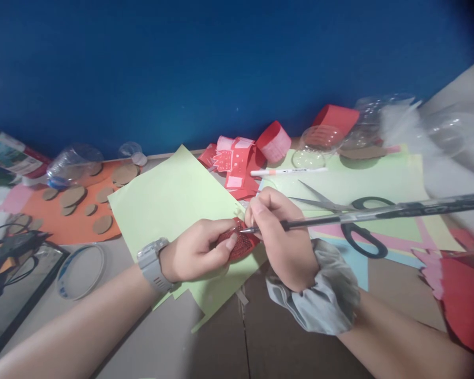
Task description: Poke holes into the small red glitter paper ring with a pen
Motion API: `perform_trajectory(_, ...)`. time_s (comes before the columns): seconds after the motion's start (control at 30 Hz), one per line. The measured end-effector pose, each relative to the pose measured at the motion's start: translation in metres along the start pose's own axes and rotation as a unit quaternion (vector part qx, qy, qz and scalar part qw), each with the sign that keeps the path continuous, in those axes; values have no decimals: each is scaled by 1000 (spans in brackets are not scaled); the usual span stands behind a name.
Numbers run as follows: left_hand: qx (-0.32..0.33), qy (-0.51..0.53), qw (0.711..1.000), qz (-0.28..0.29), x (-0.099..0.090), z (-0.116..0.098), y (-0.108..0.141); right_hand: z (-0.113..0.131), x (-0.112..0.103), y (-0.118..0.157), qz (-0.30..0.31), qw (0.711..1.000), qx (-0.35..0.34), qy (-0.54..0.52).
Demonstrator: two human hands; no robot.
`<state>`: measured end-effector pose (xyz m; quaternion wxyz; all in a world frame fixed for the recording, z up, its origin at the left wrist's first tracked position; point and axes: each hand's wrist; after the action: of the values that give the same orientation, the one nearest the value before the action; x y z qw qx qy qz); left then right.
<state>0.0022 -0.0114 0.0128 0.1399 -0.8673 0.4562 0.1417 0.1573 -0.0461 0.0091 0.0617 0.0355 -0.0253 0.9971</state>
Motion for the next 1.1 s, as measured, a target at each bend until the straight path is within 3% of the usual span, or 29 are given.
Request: perform_trajectory(1.1, 7, -6, 1000, 11, 0, 5, 3, 2, -1, 4, 32, 995, -30, 84)
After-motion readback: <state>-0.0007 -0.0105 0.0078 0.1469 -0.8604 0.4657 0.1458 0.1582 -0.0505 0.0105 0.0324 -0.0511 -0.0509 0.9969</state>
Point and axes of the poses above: each hand's wrist, its own y-axis away from the middle knuckle, its own x-axis out of the palm, z = x × y, and after that the axes turned 7 degrees about x, right-handed
